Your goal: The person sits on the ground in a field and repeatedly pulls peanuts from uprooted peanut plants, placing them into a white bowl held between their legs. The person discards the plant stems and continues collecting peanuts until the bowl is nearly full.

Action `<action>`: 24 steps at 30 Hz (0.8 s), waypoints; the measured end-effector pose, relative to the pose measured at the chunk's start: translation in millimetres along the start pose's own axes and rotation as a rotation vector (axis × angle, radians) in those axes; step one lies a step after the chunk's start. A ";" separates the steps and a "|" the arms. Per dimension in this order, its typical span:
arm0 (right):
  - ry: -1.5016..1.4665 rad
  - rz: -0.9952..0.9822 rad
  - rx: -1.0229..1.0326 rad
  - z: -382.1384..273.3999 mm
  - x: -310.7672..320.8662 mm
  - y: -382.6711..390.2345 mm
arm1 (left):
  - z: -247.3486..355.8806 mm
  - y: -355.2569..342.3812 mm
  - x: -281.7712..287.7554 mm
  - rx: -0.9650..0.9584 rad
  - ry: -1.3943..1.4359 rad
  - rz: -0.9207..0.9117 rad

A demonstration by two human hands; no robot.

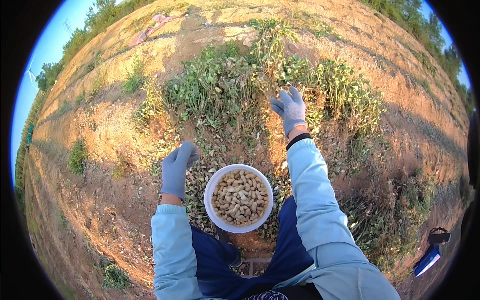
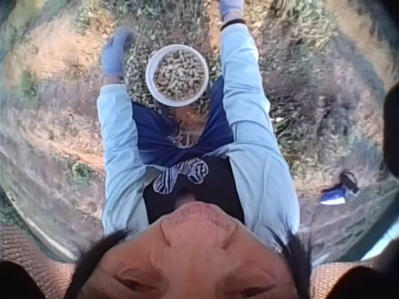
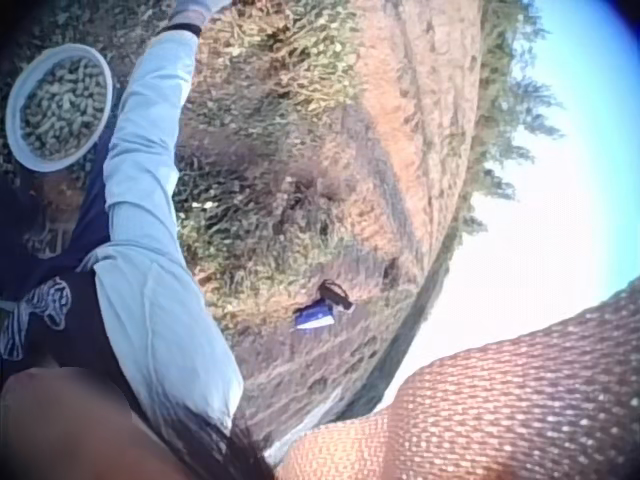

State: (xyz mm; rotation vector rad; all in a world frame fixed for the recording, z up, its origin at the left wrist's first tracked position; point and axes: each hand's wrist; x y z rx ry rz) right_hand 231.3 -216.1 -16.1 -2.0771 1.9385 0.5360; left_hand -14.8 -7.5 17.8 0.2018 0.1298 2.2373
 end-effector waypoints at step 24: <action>0.760 -0.370 0.035 -1.3 -2.8 63.2 | -275.4 279.1 190.4 0.899 -0.793 0.312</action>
Point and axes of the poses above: each hand's wrist, its own y-axis away from the middle knuckle, its own x-axis out of the back of the hand, z = x × y, and after that the axes turned 2 degrees about y, right-handed
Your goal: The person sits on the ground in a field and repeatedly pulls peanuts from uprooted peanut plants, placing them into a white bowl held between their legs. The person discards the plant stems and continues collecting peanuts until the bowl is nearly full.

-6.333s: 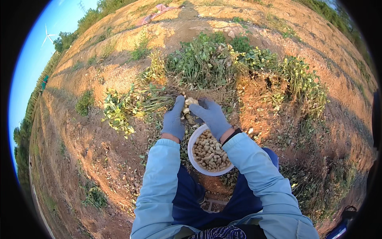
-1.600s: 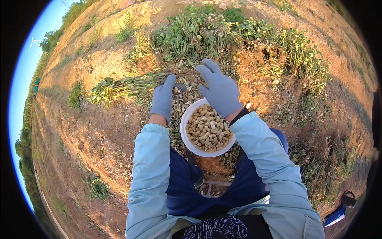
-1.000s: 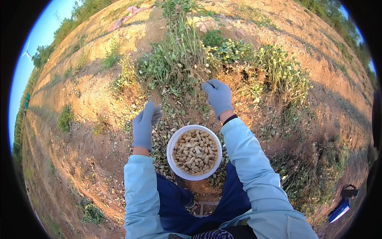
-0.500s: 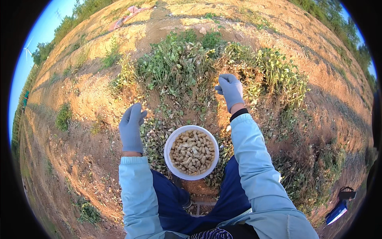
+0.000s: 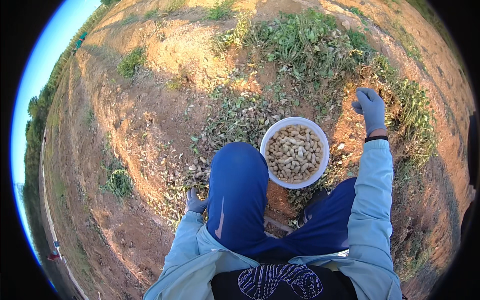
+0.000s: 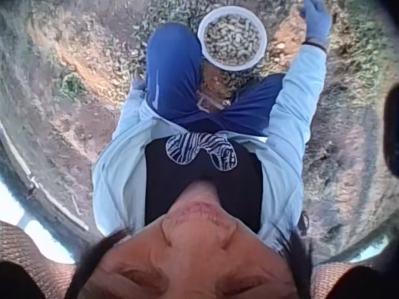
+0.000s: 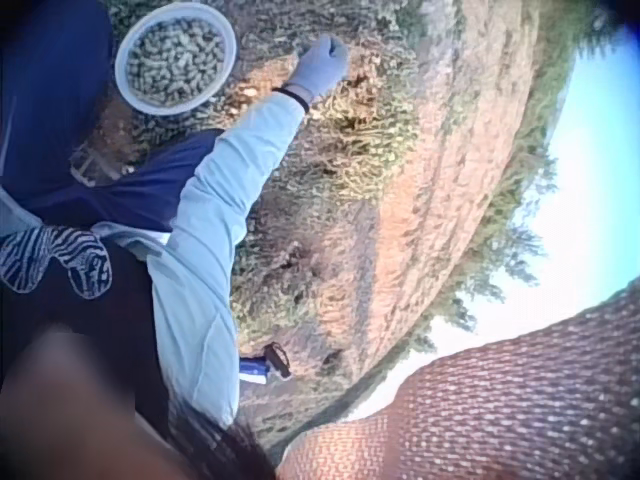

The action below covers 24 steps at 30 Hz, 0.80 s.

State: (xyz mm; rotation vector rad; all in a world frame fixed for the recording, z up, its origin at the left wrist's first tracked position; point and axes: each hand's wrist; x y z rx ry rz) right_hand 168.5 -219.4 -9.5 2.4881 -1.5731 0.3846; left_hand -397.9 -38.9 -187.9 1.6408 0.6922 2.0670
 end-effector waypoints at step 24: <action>0.456 -0.331 0.048 11.5 -15.1 5.8 | -41.4 -47.4 25.4 0.241 0.220 0.175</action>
Point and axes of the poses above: each hand's wrist, its own y-axis away from the middle knuckle, its own x-axis out of the back of the hand, z = x × y, and after that the axes turned 2 degrees about y, right-handed
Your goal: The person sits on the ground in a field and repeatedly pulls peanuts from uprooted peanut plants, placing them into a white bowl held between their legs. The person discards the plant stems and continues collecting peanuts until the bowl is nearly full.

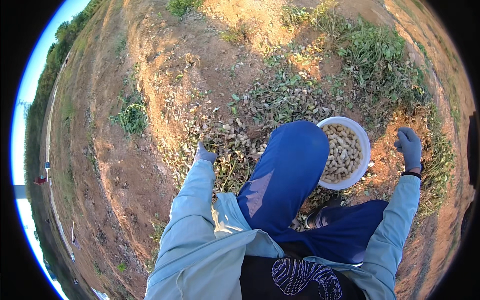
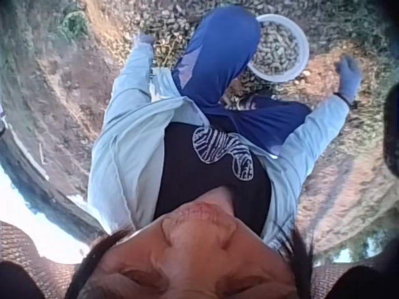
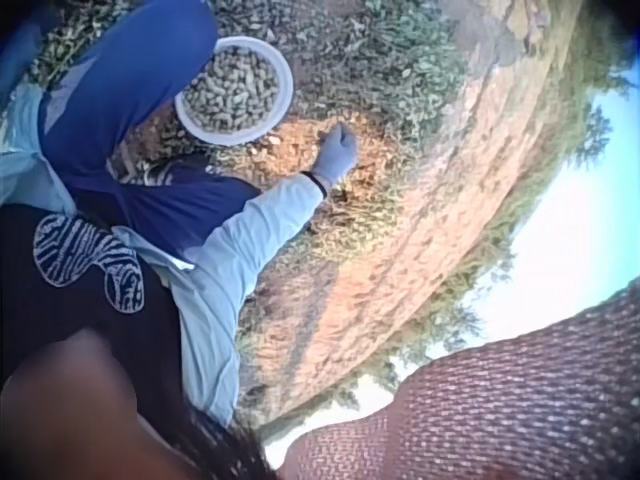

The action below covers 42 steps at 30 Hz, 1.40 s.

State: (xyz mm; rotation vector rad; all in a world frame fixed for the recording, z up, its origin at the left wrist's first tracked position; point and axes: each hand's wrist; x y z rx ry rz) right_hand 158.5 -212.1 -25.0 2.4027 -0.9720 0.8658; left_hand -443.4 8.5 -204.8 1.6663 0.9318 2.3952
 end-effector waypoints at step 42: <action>0.325 -0.206 0.158 -27.1 -21.3 -0.1 | 133.8 -40.9 -65.0 -0.261 -0.128 0.002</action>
Point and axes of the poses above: each hand's wrist, its own y-axis away from the middle knuckle, its own x-axis out of the back of the hand, z = x × y, and after that the axes turned 2 degrees about y, right-handed
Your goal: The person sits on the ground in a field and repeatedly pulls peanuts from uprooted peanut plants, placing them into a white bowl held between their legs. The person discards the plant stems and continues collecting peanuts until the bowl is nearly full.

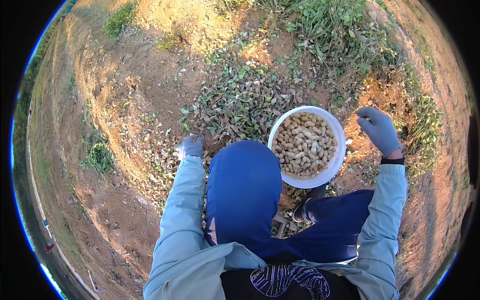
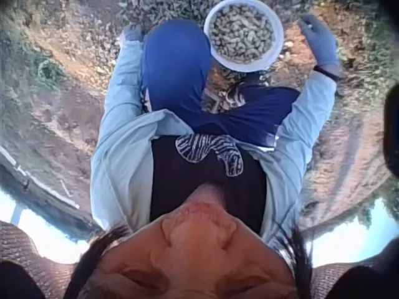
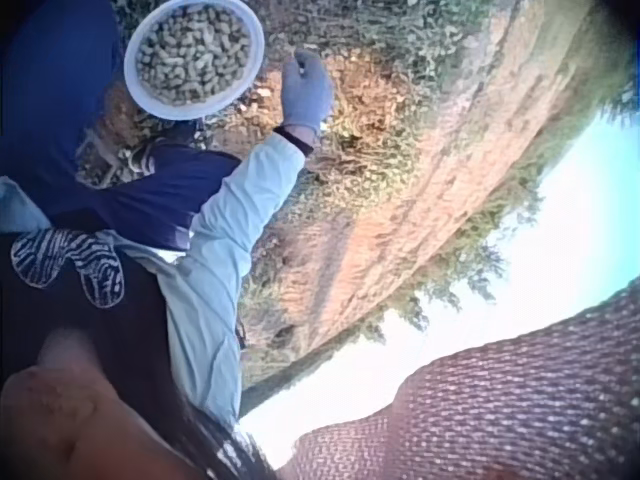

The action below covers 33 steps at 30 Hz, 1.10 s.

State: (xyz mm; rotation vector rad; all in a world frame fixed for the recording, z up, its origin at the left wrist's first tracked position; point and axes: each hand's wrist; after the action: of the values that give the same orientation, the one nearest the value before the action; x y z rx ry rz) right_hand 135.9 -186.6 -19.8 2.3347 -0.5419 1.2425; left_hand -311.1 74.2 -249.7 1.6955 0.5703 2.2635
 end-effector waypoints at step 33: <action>0.334 -0.857 0.140 -18.0 -107.6 10.4 | -29.4 33.0 61.1 -0.248 0.053 0.165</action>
State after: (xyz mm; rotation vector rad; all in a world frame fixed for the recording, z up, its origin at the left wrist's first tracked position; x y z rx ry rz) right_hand 62.4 -171.0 -99.5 2.0081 0.6184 1.1877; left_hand -355.8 66.3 -189.4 1.6160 0.1548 2.3814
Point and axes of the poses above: each hand's wrist, its own y-axis away from the middle knuckle, its own x-axis out of the back of the hand, z = x × y, and after that the axes turned 2 degrees about y, right-handed
